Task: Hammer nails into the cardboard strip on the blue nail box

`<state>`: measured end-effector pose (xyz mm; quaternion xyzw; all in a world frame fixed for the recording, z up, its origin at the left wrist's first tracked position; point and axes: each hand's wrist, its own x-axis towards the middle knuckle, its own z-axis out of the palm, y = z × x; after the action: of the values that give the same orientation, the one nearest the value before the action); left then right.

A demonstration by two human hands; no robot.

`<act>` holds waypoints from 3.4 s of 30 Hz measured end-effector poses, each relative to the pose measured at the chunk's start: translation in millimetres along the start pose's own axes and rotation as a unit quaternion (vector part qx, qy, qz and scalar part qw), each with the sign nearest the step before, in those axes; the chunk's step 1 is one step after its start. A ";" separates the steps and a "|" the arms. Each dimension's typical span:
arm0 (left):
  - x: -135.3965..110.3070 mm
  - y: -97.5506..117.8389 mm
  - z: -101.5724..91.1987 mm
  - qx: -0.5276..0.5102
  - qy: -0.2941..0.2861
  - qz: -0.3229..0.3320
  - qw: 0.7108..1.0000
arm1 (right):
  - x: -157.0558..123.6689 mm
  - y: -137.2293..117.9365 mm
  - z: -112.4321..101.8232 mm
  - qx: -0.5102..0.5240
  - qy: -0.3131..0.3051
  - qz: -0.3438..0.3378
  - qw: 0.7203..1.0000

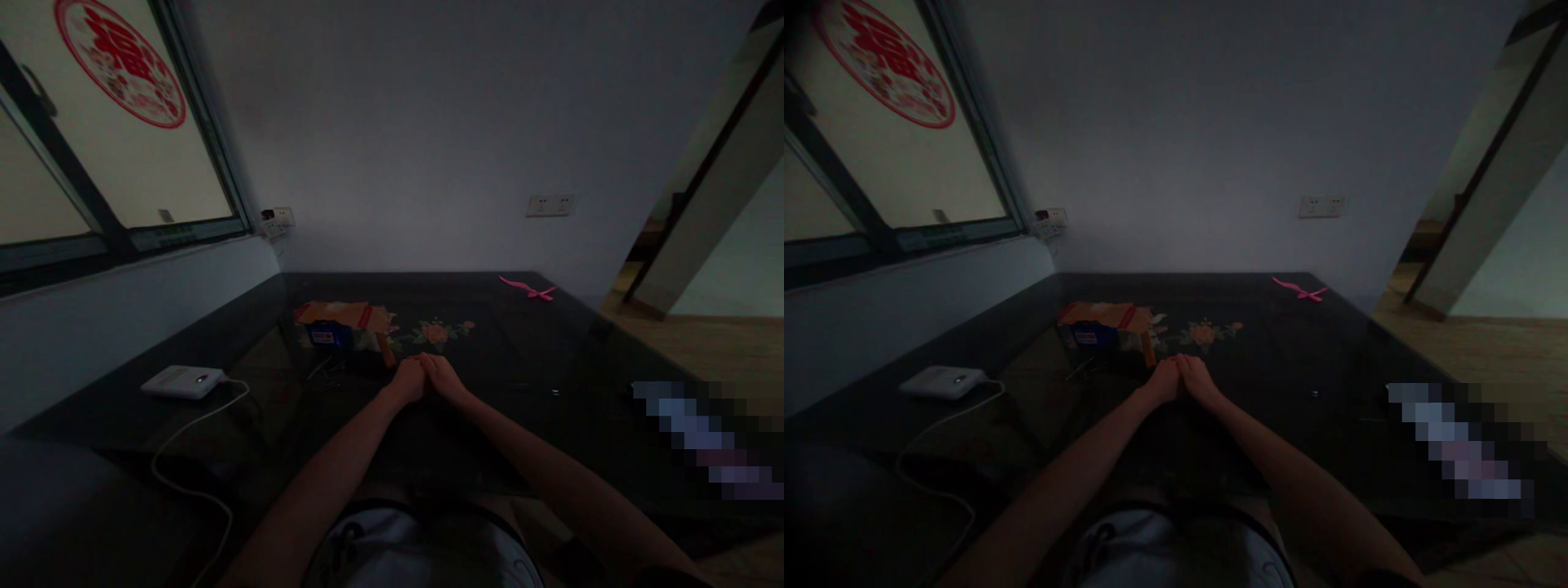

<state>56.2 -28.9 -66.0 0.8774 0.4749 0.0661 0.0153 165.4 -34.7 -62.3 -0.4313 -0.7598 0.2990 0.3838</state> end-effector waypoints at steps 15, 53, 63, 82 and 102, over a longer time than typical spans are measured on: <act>-5.1 4.5 -18.6 0.012 0.016 -0.111 0.994 | 9.0 23.9 -16.0 -0.155 0.094 0.077 0.980; -2.8 -3.3 -10.6 -0.002 0.016 -0.133 0.991 | -1.2 2.5 -13.0 -0.363 -0.054 0.123 0.922; -1.7 -5.4 -6.7 -0.017 0.012 -0.126 0.992 | -0.2 -2.1 -14.0 -0.376 -0.080 0.139 0.912; -0.3 -7.2 -6.1 -0.021 0.012 -0.127 0.992 | -2.3 -6.0 -15.9 -0.381 -0.089 0.147 0.908; -1.1 -5.1 -9.0 -0.016 -0.002 -0.116 0.993 | -3.8 -10.1 -17.5 -0.380 -0.092 0.146 0.909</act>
<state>50.1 -27.4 -57.7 0.8164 0.5721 0.0694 0.0377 177.0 -40.5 -46.4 -0.6213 -0.7764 0.0783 0.0712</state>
